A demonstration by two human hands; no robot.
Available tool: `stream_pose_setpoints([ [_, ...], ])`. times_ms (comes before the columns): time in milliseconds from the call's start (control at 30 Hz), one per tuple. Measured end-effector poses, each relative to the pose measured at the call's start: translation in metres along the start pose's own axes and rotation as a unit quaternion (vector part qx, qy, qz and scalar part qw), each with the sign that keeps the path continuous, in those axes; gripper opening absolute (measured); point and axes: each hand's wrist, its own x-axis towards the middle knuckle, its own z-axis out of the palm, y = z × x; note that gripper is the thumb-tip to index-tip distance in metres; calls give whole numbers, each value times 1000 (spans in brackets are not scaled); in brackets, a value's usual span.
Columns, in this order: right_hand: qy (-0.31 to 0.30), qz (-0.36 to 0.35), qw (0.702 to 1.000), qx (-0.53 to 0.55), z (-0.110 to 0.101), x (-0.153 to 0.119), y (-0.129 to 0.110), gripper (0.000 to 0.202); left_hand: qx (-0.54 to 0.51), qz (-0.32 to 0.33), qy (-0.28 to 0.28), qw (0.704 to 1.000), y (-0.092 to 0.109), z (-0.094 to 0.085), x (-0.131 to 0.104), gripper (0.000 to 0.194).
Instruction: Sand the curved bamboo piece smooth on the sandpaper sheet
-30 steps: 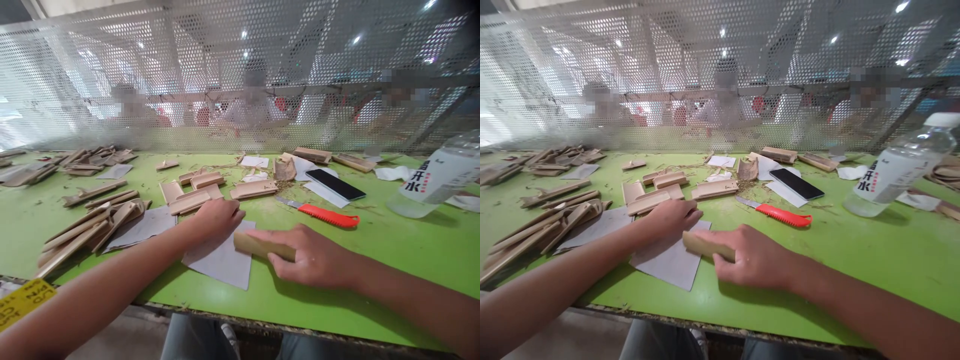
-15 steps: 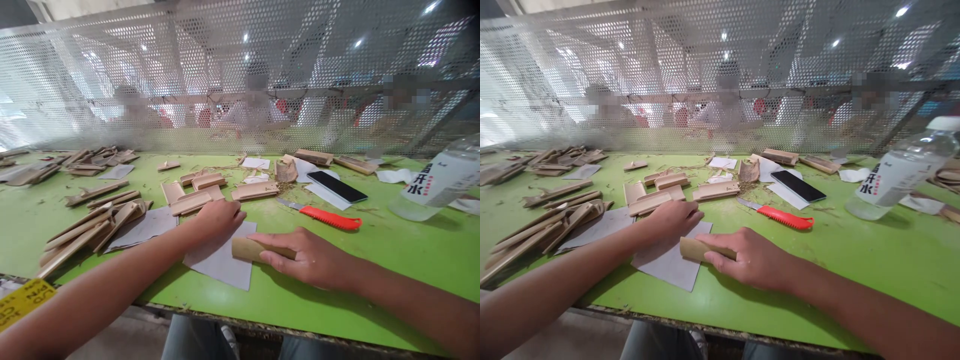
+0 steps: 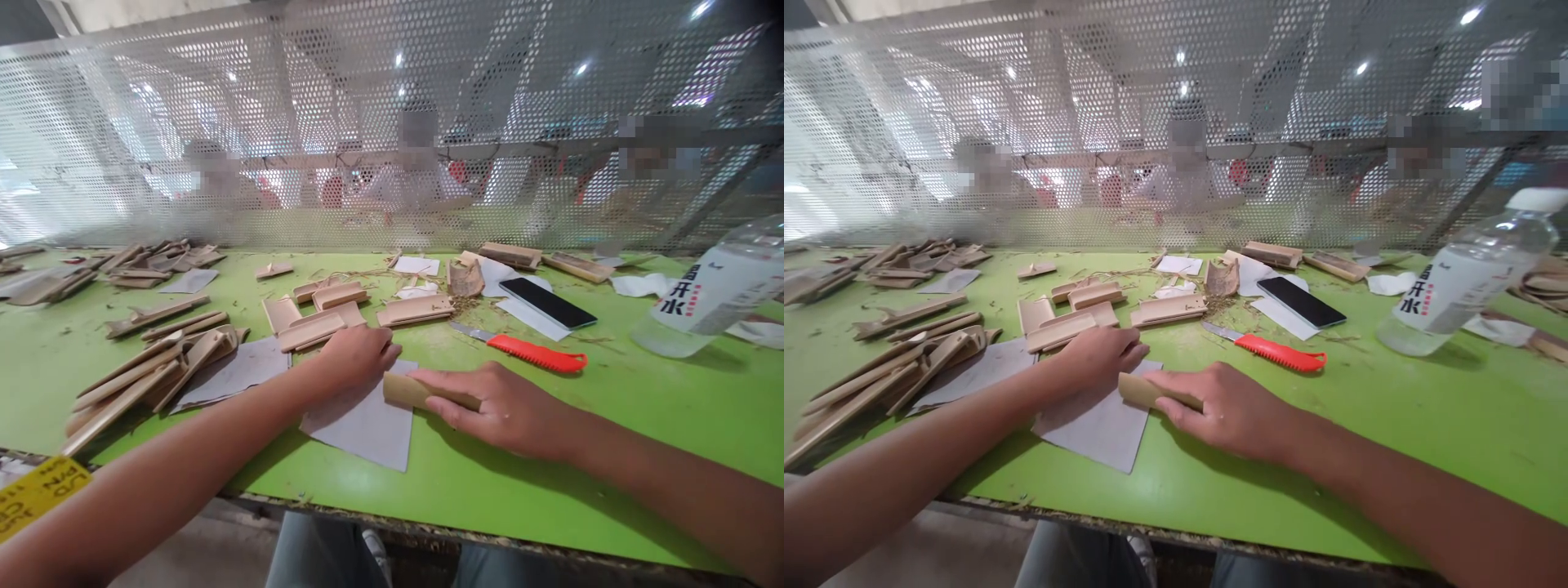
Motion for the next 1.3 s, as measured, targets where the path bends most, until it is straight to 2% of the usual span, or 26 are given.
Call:
stream_pose_setpoints([
  [100,-26,-27,999,13,0,-1,-1,47,-5,1,3,1000,0,0,0,43],
  [167,-28,-9,999,15,-1,0,-2,47,-6,2,5,1000,0,1,0,43],
  [267,1,23,999,-24,-2,1,-1,49,-4,0,3,1000,0,0,-1,39],
  [333,3,10,999,-38,-1,1,-1,49,-5,-1,2,1000,0,0,-1,39],
  [467,-34,-28,999,9,1,-1,0,47,-13,4,3,1000,1,-1,-2,43],
  [633,8,15,1000,4,-2,1,6,48,-5,1,-3,1000,0,-1,0,39],
  [833,9,-39,999,-34,1,0,4,46,2,2,-2,1000,0,-2,-1,38],
  [1067,-4,-11,1000,-23,2,0,10,48,4,-3,-3,1000,1,-2,0,37],
  [1300,-7,-44,999,-31,5,-1,5,48,-5,0,-2,1000,1,-1,-1,40],
])
